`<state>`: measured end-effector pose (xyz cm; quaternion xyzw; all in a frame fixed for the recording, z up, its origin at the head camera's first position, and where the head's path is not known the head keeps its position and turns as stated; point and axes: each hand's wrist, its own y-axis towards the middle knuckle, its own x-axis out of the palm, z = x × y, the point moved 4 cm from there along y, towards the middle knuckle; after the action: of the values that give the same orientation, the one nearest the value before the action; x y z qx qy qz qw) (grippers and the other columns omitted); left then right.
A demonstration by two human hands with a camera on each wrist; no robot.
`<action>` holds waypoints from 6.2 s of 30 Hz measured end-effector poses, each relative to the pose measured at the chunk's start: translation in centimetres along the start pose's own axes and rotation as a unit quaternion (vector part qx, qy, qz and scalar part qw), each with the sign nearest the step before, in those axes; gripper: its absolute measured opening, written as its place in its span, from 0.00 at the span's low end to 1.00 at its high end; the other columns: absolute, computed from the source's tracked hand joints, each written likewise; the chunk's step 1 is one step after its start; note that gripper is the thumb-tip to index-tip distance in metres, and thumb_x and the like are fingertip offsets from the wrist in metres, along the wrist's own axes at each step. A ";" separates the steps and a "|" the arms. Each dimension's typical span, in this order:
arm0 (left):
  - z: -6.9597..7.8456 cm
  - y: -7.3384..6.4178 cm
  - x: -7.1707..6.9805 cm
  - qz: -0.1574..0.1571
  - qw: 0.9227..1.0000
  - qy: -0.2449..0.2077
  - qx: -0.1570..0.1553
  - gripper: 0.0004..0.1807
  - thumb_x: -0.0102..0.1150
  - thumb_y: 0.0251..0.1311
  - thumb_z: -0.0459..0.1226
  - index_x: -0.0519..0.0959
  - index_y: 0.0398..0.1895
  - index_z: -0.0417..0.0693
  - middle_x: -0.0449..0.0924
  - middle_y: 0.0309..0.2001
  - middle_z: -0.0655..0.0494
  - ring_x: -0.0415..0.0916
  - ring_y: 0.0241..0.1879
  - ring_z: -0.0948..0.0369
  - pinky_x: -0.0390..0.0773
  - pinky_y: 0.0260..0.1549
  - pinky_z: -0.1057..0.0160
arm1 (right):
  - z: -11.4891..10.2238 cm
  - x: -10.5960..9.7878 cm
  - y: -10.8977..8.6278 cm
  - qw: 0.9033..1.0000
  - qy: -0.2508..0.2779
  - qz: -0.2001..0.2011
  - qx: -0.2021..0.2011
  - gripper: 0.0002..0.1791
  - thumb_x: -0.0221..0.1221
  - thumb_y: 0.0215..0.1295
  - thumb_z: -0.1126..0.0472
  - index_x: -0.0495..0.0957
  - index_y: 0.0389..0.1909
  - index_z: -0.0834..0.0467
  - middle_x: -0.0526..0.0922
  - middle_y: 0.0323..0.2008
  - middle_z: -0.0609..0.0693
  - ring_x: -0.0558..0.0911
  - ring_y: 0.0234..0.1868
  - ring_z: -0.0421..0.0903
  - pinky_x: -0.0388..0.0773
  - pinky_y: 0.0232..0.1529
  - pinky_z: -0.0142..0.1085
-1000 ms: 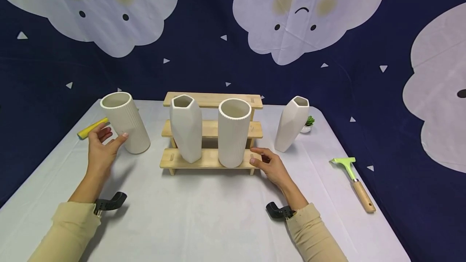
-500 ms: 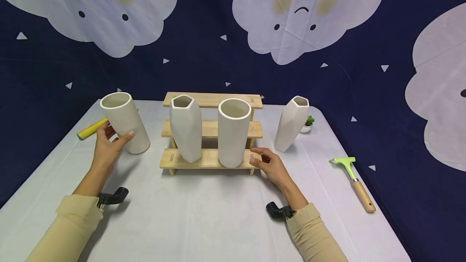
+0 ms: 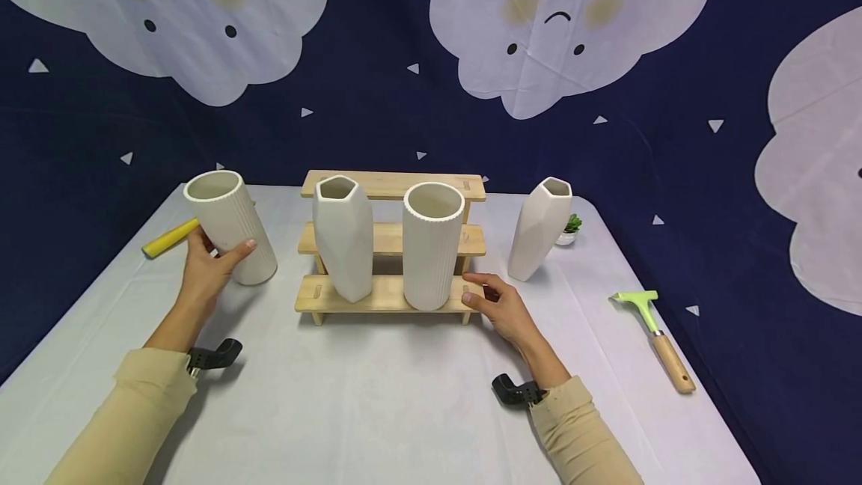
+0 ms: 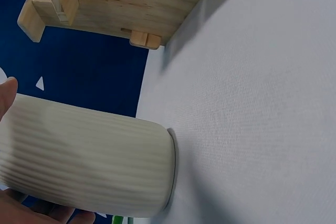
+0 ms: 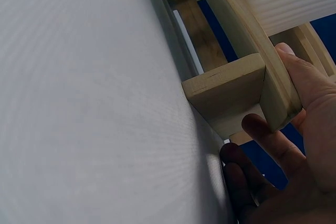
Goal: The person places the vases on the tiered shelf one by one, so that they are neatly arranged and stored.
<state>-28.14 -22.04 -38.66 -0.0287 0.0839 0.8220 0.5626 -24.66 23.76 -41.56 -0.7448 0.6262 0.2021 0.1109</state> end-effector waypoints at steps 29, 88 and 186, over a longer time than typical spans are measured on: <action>-0.5 0.9 0.2 0.003 1.000 0.016 0.007 0.49 0.67 0.51 0.40 0.46 0.71 0.53 0.57 0.69 0.48 0.56 0.68 0.53 0.53 0.70 0.53 | 0.0 0.0 0.0 1.000 0.002 0.002 0.004 0.24 0.61 0.62 0.62 0.72 0.59 0.63 0.72 0.62 0.60 0.68 0.59 0.50 0.62 0.63 0.49; 8.0 0.6 -0.8 0.026 0.998 -0.037 0.042 0.41 0.68 0.50 0.46 0.56 0.66 0.62 0.63 0.63 0.58 0.62 0.63 0.57 0.59 0.65 0.44 | 3.1 0.2 1.1 1.000 0.021 0.006 -0.002 0.24 0.62 0.61 0.59 0.73 0.59 0.57 0.72 0.63 0.56 0.65 0.65 0.54 0.58 0.67 0.52; 17.3 5.3 12.8 -0.244 0.965 0.051 0.085 0.46 0.68 0.51 0.46 0.50 0.69 0.56 0.60 0.68 0.51 0.64 0.64 0.51 0.64 0.64 0.47 | 2.2 0.0 0.5 1.000 -0.001 0.013 -0.001 0.24 0.63 0.61 0.57 0.75 0.58 0.56 0.75 0.59 0.56 0.68 0.45 0.42 0.66 0.49 0.29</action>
<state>-36.90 -9.21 -22.84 -0.0427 0.1724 0.6468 0.7417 -25.48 24.60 -43.48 -0.7365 0.6353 0.2055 0.1081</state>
